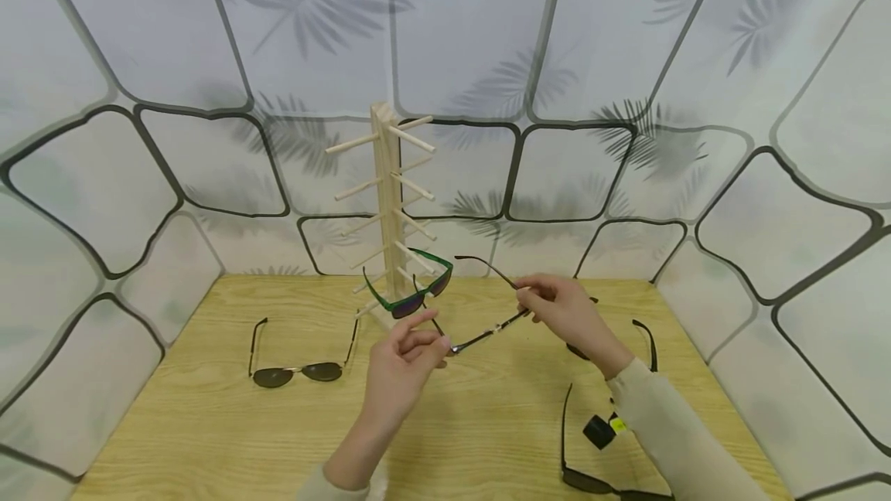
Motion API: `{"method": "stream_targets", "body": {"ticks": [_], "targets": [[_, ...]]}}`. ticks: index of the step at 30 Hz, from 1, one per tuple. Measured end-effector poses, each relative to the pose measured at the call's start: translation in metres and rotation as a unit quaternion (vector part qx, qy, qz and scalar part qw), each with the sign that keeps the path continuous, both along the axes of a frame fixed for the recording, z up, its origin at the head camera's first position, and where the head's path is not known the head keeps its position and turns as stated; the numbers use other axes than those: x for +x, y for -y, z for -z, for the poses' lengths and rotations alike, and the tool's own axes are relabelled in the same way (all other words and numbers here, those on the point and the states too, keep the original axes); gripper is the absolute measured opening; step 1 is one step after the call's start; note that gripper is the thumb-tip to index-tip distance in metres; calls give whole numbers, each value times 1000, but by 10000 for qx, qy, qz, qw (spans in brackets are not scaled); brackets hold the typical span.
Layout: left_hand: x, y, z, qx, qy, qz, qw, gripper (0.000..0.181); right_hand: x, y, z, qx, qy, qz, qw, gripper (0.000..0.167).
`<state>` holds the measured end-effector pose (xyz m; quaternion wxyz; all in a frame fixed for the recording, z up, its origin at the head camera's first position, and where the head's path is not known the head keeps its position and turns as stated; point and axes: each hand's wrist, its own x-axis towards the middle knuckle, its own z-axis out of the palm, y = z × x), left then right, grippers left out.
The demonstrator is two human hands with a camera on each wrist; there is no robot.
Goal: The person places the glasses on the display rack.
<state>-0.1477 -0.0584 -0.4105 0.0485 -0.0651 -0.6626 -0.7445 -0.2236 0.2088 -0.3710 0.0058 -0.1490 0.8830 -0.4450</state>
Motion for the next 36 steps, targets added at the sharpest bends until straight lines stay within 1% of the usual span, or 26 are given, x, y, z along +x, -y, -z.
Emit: {"method": "stream_targets", "body": {"ticks": [5, 14, 17, 20, 27, 36], "targets": [[-2, 6, -4, 10, -6, -66, 10000, 41, -5, 8, -2, -10, -43, -28, 10000, 32], [-11, 20, -8, 205, 211, -107, 9995, 44, -17, 23, -6, -142, -2, 10, 9999, 31], [-15, 25, -9, 264, 205, -167, 9993, 45, -21, 29, -9, -266, 94, 52, 9996, 31], [-18, 30, -11, 298, 209, -199, 9991, 45, -25, 33, -10, -439, 150, -11, 9989, 33], [-25, 42, -15, 320, 338, -201, 9987, 43, -36, 45, -9, -812, 383, -61, 9959, 34], [-33, 54, -21, 374, 524, -234, 9977, 46, -44, 61, -14, -1076, 530, -100, 9927, 35]]}}
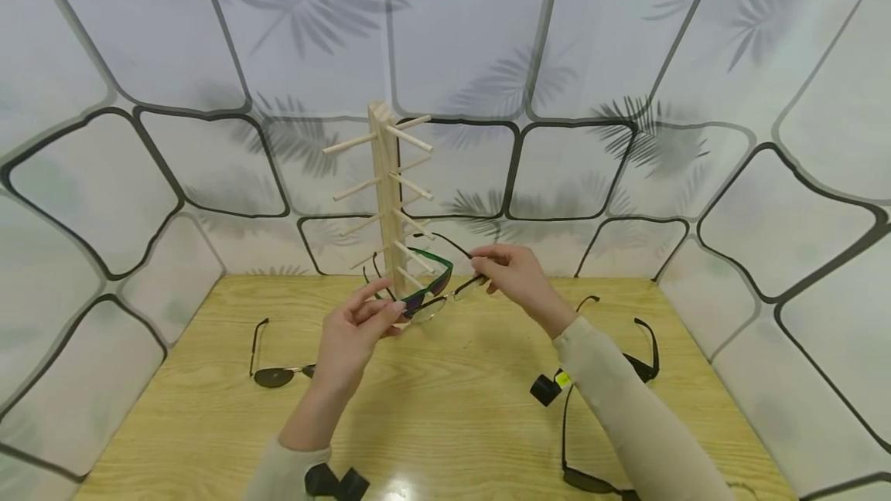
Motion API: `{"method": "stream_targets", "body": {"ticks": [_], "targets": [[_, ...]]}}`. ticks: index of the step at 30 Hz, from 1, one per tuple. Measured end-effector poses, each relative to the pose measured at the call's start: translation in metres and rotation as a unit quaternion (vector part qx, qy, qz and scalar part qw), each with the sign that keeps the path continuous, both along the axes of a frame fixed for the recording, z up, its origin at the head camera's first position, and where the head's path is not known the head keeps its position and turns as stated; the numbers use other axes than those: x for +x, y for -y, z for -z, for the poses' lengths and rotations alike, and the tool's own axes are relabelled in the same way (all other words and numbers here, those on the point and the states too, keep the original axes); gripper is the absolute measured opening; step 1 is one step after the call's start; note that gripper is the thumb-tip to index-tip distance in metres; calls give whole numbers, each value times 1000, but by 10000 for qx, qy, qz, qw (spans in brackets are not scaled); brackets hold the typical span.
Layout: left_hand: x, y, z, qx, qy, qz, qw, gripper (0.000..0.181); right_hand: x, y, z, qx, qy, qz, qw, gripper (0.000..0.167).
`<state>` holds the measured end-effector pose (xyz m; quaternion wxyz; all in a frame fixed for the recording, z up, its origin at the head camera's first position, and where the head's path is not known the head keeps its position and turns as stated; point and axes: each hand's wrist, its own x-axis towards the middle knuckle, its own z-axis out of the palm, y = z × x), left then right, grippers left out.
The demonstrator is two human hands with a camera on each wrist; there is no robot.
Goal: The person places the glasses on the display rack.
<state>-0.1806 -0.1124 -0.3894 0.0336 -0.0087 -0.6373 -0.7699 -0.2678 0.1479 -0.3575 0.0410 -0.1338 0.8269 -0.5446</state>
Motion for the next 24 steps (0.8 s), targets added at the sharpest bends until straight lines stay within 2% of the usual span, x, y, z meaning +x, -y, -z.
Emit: {"method": "stream_targets", "body": {"ticks": [9, 16, 24], "targets": [[-7, 8, -6, -9, 13, 44, 10000, 45, -11, 10, -1, -260, 242, 84, 9993, 33], [-14, 14, -8, 73, 115, 122, 9998, 48, -16, 16, -2, -174, 254, 134, 9994, 33], [-22, 20, -10, 176, 406, 73, 9990, 48, -23, 24, -4, -154, 208, 172, 9995, 35]]}}
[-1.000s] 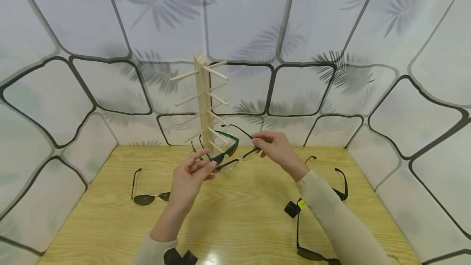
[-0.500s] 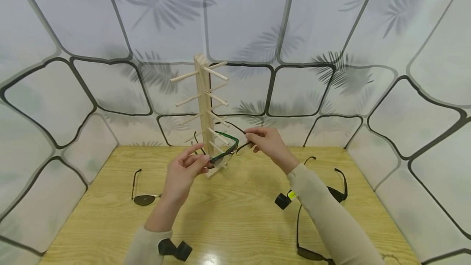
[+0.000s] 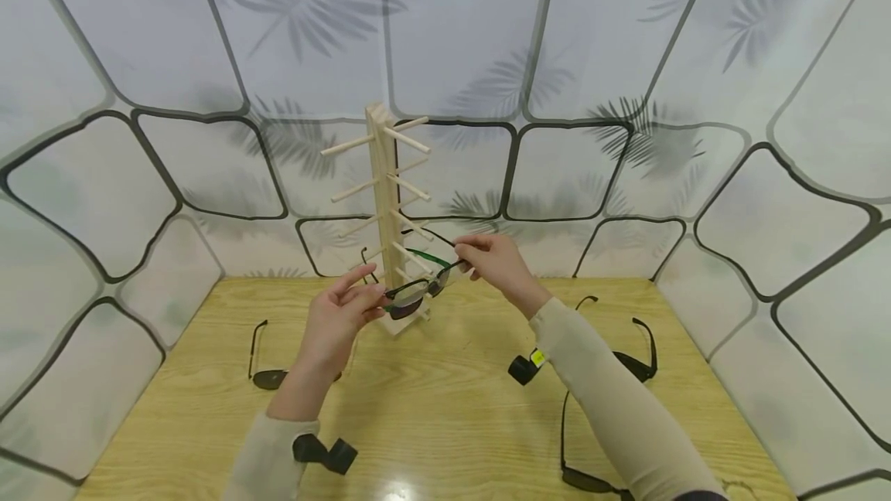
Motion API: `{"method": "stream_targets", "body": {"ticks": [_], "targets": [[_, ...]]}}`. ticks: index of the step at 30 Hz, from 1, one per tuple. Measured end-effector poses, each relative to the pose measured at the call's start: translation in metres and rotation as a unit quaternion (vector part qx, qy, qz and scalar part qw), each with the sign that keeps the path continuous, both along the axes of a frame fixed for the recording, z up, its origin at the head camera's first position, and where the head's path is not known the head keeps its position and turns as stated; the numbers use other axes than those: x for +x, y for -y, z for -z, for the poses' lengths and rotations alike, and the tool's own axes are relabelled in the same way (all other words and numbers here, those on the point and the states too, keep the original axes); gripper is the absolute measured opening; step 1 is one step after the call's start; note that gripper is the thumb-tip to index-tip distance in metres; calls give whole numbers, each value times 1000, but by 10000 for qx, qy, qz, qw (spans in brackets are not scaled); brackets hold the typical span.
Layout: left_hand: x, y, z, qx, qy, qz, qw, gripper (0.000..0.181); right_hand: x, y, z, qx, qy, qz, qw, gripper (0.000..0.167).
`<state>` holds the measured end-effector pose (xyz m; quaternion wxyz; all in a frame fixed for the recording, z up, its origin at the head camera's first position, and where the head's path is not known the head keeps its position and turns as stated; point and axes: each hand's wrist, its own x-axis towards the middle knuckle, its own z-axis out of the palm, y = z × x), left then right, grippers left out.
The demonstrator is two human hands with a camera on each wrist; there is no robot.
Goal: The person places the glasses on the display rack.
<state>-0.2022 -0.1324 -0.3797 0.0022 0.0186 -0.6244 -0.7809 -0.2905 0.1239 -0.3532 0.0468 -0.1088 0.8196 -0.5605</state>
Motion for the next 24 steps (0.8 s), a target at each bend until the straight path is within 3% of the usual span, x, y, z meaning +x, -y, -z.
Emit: {"method": "stream_targets", "body": {"ticks": [24], "targets": [[-17, -2, 0, -78, 57, -226, 9997, 51, -21, 13, 1, -379, 16, 116, 9992, 36]]}}
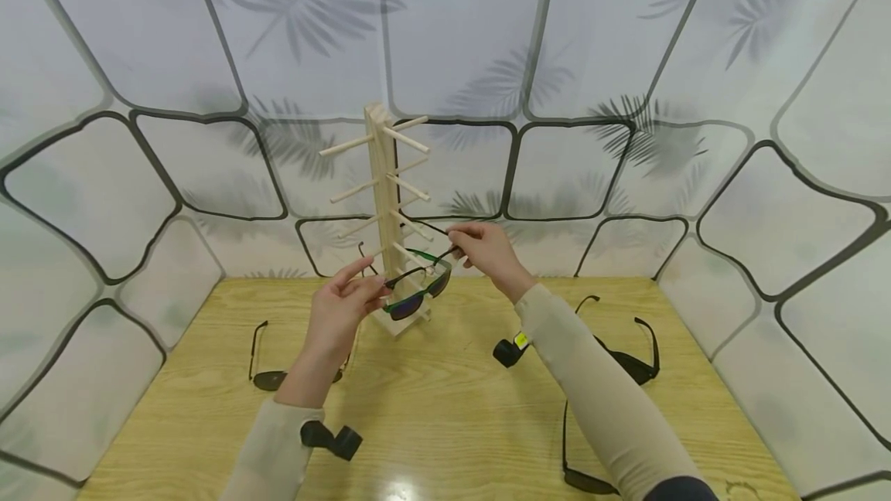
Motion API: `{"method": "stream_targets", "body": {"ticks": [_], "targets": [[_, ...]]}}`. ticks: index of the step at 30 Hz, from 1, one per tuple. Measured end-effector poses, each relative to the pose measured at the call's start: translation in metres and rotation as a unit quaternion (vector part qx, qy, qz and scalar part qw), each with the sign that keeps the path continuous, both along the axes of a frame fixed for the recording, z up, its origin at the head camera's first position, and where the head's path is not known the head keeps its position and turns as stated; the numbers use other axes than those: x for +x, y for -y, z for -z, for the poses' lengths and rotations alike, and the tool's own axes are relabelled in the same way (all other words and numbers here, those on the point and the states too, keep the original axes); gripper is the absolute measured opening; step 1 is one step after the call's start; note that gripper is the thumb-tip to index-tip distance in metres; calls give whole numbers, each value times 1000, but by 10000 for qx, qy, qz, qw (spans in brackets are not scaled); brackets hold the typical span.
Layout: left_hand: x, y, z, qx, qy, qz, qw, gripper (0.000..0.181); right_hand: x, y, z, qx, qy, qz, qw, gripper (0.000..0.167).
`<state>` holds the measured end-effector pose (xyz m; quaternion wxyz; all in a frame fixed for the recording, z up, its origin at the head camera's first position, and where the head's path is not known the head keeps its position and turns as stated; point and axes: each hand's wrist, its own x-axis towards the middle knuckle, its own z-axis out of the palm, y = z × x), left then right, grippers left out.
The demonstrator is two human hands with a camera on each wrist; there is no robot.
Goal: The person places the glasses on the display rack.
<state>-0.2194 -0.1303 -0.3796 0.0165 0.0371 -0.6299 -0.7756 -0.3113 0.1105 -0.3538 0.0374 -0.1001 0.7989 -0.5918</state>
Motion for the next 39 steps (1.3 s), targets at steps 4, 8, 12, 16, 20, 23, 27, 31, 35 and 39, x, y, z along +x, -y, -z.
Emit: {"method": "stream_targets", "body": {"ticks": [4, 8, 12, 16, 20, 23, 27, 31, 35, 39], "targets": [[-1, 0, 1, 43, -21, -25, 10000, 53, -3, 1, 3, -62, -25, -37, 10000, 37], [-2, 0, 2, 67, -27, -60, 10000, 54, -4, 1, 5, -100, -73, -73, 9999, 36], [-3, 0, 4, 47, -4, -93, 9999, 54, -5, 2, 7, -110, -115, -93, 9998, 36], [-3, 0, 5, 54, -17, -117, 9999, 54, -6, 4, 9, -83, -123, -82, 9999, 36], [-4, 0, 7, -12, -42, -162, 9999, 54, -7, 5, 11, 11, -152, -41, 9999, 35], [-5, 0, 10, -107, -48, -196, 9997, 54, -7, 6, 13, 32, -171, -31, 9998, 34], [-6, -1, 12, -204, -67, -237, 9995, 53, -8, 8, 16, -68, -124, -3, 9999, 35], [-5, -2, 12, -264, -119, -309, 9991, 50, -5, 9, 17, -154, -74, 29, 9999, 36], [-4, -3, 12, -239, -160, -366, 9989, 47, -5, 9, 18, -104, -22, 41, 9999, 37], [-4, -3, 13, -119, -177, -368, 9991, 46, -5, 9, 19, -48, 31, 63, 10000, 37]]}}
